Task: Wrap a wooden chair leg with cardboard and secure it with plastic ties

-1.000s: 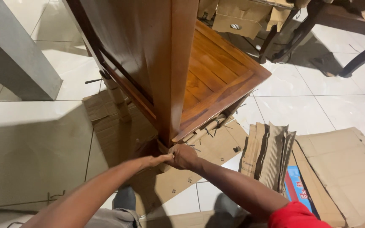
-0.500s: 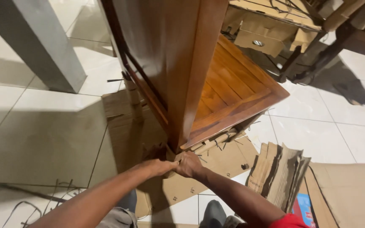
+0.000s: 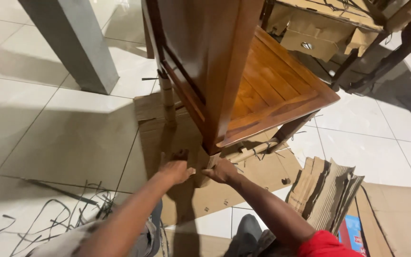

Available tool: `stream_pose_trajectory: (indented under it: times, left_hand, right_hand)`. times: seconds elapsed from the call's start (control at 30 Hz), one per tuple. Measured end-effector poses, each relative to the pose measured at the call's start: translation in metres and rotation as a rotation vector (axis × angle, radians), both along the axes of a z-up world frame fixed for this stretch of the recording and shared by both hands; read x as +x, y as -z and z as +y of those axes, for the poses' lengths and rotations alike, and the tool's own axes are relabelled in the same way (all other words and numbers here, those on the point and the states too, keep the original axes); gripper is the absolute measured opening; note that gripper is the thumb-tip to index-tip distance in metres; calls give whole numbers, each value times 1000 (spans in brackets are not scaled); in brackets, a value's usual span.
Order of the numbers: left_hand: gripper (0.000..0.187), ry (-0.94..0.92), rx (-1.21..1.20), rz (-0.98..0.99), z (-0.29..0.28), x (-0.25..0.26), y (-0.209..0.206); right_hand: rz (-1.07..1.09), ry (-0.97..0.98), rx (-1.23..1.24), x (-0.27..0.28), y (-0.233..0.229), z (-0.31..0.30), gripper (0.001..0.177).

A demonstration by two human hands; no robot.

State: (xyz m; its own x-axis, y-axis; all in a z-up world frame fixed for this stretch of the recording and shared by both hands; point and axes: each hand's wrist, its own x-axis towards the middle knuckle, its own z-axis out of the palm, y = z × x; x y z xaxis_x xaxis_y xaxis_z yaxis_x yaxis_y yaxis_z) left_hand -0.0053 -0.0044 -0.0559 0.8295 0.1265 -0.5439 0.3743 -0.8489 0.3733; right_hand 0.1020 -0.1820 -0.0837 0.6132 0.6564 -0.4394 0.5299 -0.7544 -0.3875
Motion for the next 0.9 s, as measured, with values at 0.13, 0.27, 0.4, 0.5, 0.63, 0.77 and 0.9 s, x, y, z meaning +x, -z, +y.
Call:
stream_pose_trajectory:
  times: [0.13,0.27,0.4,0.5,0.63,0.77,0.9]
  left_hand:
    - [61,-179,-154,-160,-6,11,112]
    - [61,-631,-506,-482,-34,1,182]
    - [85,-655,-476,-325,-56,-29,171]
    - [63,-747,-434,-421,-65,-54,205]
    - [52,-802,-434,-813,-55,-88,332]
    - [48,-928,-210,-513,-42,-128,343]
    - [43,-912,-93,-552,-38,-148,343]
  right_hand:
    - [-30,84,73,-2,7,-1,61]
    - [-43,34,171,-6,1,-4,61]
    - [68,23,211,-28,-40,-5,63]
    - [53,-45,254,0,25,-20,72]
    - [-15,-66,227,15,74,-36,88]
    - [-117,-122,-69,14,117,-49,124]
    - [-174,-39,-275,3,127,-40,122]
